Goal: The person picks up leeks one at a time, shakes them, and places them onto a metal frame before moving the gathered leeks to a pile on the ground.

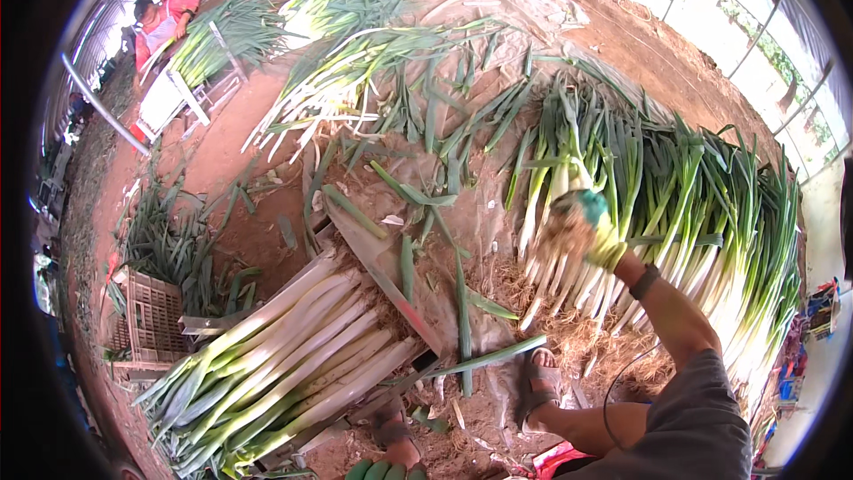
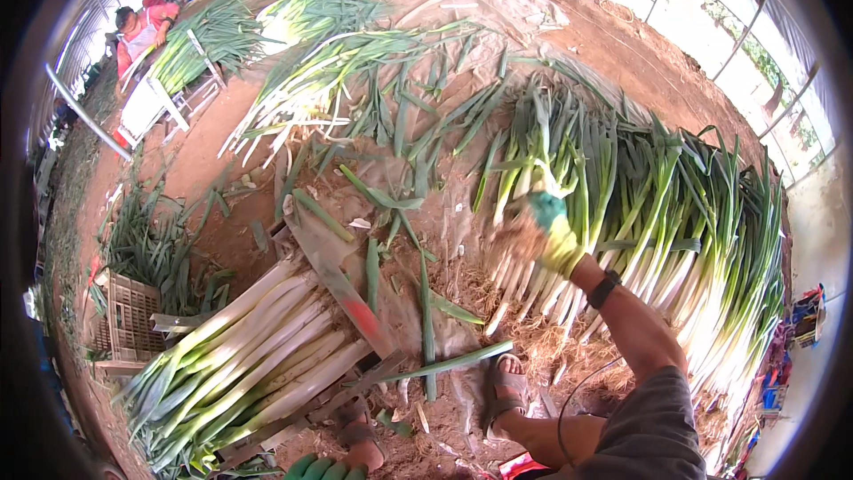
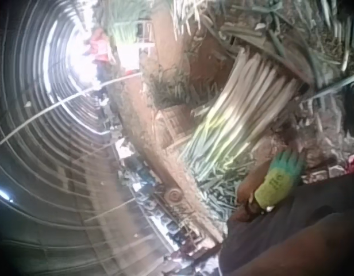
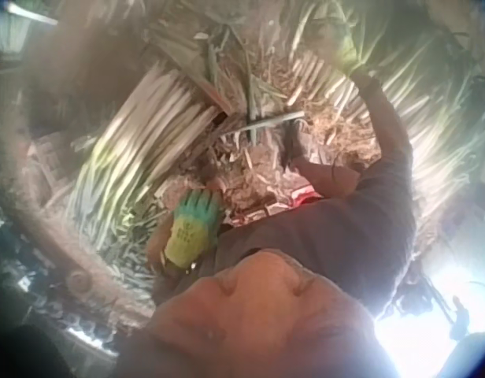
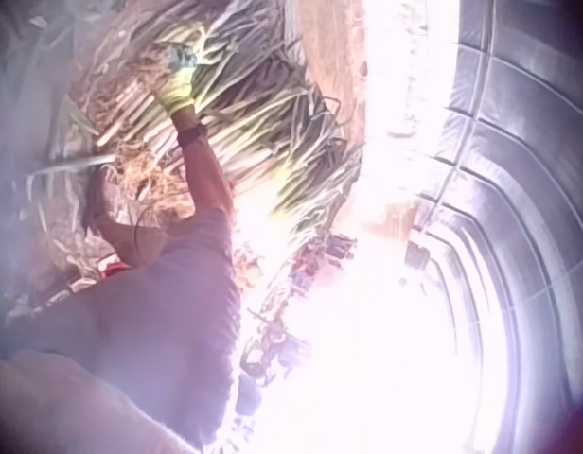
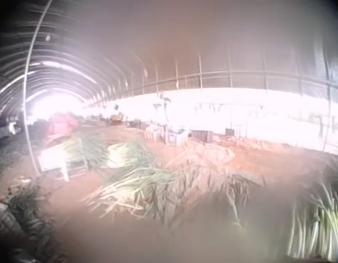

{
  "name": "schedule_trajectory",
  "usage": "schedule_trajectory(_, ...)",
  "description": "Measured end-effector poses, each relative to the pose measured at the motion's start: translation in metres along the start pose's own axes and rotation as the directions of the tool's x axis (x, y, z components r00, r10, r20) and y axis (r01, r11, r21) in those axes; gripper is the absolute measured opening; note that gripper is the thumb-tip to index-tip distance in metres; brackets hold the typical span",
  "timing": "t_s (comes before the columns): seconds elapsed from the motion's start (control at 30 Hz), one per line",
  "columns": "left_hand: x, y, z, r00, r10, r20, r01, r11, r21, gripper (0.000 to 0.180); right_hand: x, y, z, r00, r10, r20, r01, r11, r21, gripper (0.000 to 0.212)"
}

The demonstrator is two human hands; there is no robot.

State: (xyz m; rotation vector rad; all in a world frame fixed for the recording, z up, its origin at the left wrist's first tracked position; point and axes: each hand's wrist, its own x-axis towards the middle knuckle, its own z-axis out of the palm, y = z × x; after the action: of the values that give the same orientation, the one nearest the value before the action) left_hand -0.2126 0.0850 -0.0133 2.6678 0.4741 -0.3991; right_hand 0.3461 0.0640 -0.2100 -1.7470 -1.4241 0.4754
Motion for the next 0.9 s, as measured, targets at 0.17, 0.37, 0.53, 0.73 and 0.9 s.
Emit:
schedule_trajectory(0.17,-0.017,0.002,0.015,0.992,0.040,-0.121,-0.034,0.998,0.053,0.057,0.017,0.012,-0.116,0.936,-0.012,-0.352,0.010,1.000,-0.007,0.043)
schedule_trajectory(0.37,-0.027,0.006,0.018,0.989,0.061,-0.132,-0.048,0.994,0.095,0.055,0.046,-0.119,-0.203,0.648,-0.264,-0.715,0.194,0.964,-0.180,0.030)
schedule_trajectory(0.53,-0.021,0.016,-0.005,1.000,-0.002,0.019,0.002,1.000,0.017,0.048,0.063,-0.224,-0.279,0.483,-0.745,-0.460,-0.035,0.509,-0.860,0.031)
schedule_trajectory(0.73,-0.023,0.004,0.024,0.953,0.103,-0.284,-0.083,0.993,0.084,0.047,0.009,-0.395,-0.295,0.684,-0.655,-0.322,-0.292,0.159,-0.943,0.033)
schedule_trajectory(0.9,-0.010,0.019,0.023,0.834,0.136,-0.534,-0.128,0.990,0.052,0.044,-0.036,-0.490,-0.321,0.593,-0.782,-0.194,0.135,0.334,-0.933,0.042)
